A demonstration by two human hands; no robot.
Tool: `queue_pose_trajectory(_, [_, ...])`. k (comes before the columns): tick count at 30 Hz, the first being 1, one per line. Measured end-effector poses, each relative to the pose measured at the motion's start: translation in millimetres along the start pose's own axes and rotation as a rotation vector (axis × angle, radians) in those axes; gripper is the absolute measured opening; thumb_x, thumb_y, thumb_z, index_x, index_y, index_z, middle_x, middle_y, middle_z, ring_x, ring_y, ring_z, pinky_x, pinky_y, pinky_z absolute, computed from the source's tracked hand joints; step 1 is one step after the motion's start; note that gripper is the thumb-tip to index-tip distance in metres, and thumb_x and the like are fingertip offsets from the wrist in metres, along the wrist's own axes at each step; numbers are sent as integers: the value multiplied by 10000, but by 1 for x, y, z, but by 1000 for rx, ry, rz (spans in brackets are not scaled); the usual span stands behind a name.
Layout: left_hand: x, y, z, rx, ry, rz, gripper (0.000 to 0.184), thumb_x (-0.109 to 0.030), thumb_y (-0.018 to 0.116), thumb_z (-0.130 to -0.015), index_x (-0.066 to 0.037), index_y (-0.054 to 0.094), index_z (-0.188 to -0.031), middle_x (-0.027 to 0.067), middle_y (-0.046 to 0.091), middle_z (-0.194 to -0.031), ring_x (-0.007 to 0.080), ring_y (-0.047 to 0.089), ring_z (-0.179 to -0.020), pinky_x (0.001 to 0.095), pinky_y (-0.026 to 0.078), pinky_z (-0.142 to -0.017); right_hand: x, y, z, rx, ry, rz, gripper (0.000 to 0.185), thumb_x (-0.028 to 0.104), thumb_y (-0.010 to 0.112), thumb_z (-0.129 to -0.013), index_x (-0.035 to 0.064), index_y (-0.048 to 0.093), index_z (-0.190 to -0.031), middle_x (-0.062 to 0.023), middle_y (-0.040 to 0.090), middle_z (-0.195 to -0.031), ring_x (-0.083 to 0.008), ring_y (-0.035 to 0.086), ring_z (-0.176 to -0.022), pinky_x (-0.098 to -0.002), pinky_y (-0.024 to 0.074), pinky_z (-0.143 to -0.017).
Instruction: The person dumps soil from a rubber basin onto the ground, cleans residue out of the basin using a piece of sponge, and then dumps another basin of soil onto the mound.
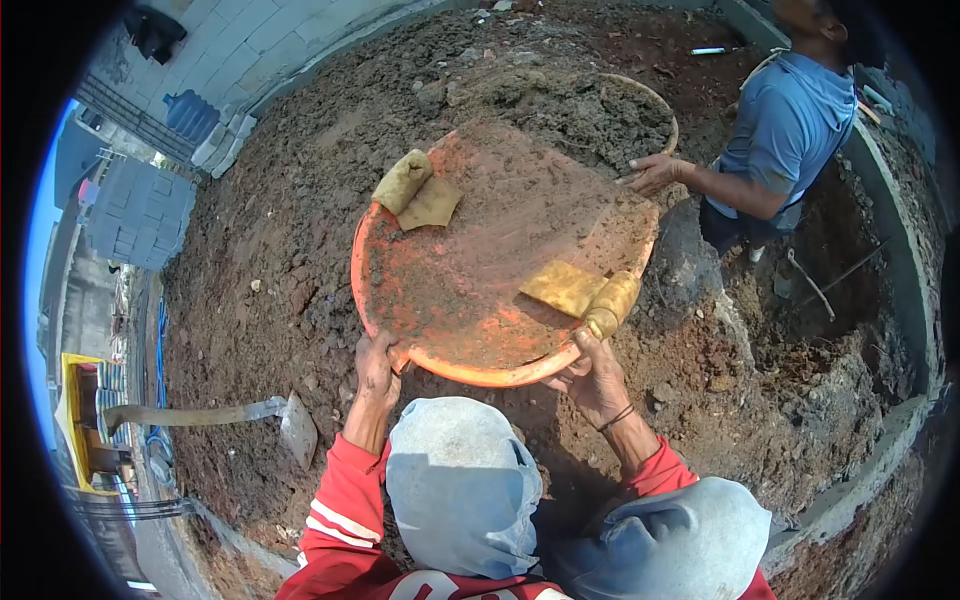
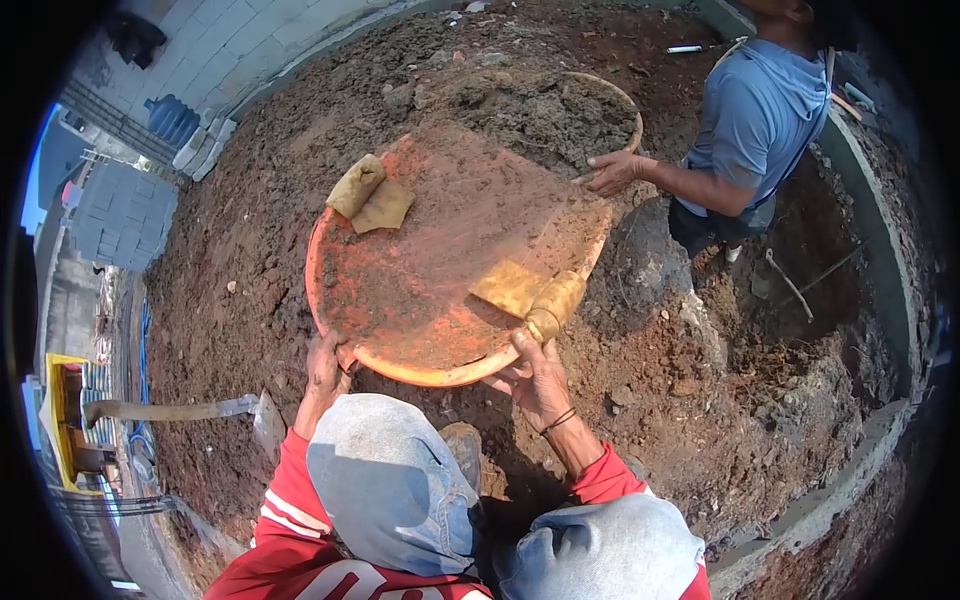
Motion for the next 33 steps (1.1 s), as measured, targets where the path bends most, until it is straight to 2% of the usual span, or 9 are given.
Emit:
queue_pose_trajectory(5, [79,51,12,-86,23,264,595,33,530,-785,8,331,-1345,109,529,-1052,204,620,-833,329,527,-607,65,-44,-4,-286,-297,423,459,120,606,-848,71,376,-1241,-81,540,-1002,-238,640,-858,-421,577,-747])
queue_pose_trajectory(12, [87,96,22,92,-56,-128,539,-66,591,-856,-33,359,-1341,156,537,-1149,254,619,-916,383,570,-713,131,-50,17,-299,-495,732,368,4,562,-758,-7,492,-1118,-55,572,-887,-167,601,-773,-322,503,-699])
queue_pose_trajectory(15, [117,98,-5,229,-536,292,404,-141,450,-956,6,366,-1323,218,452,-1333,322,553,-1170,497,529,-948,149,-52,18,-291,-490,786,357,32,574,-749,-6,520,-1100,-38,560,-889,-143,568,-769,-286,468,-682])
queue_pose_trajectory(18, [126,97,-16,227,-524,337,142,-86,514,-919,20,518,-1013,175,574,-1042,260,624,-886,438,571,-724,164,-45,9,-272,-581,855,348,73,587,-778,-1,530,-1114,-25,543,-875,-122,539,-761,-281,459,-667])
queue_pose_trajectory(20, [119,105,-19,238,-527,348,114,-62,491,-920,37,544,-943,155,587,-1003,253,623,-894,443,564,-752,177,-41,1,-352,-576,756,320,119,609,-815,7,535,-1106,-15,533,-866,-108,528,-763,-285,462,-666])
queue_pose_trajectory(24, [79,140,-25,273,-483,270,126,-64,488,-928,34,546,-982,160,580,-1098,272,608,-1022,454,539,-882,185,-42,-7,-391,-353,665,379,190,674,-838,25,520,-1143,-38,550,-845,-111,513,-697,-250,420,-559])
queue_pose_trajectory(28, [58,167,-19,344,-515,288,208,-90,487,-942,48,509,-1096,177,522,-1218,309,578,-1094,477,520,-939,172,9,9,-425,-229,411,441,168,677,-834,-15,446,-1162,-88,565,-911,-191,612,-723,-337,566,-606])
queue_pose_trajectory(30, [33,189,-4,369,-551,229,409,-112,415,-957,77,349,-1314,248,449,-1348,362,514,-1211,515,471,-995,187,19,20,-433,-180,356,442,104,646,-811,-36,426,-1168,-101,562,-942,-235,636,-788,-391,598,-697])
queue_pose_trajectory(33, [-18,215,20,439,-646,159,549,-278,509,-968,29,313,-1379,239,433,-1377,379,516,-1208,538,466,-985,208,27,48,-531,-171,430,397,51,590,-759,-39,434,-1113,-119,577,-924,-213,627,-747,-334,565,-599])
Point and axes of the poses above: each hand's wrist, its own z-axis away from the middle knuckle, its own y-axis out of the palm, x = y × z, the point moved 6 cm from there along -z, towards the middle knuckle
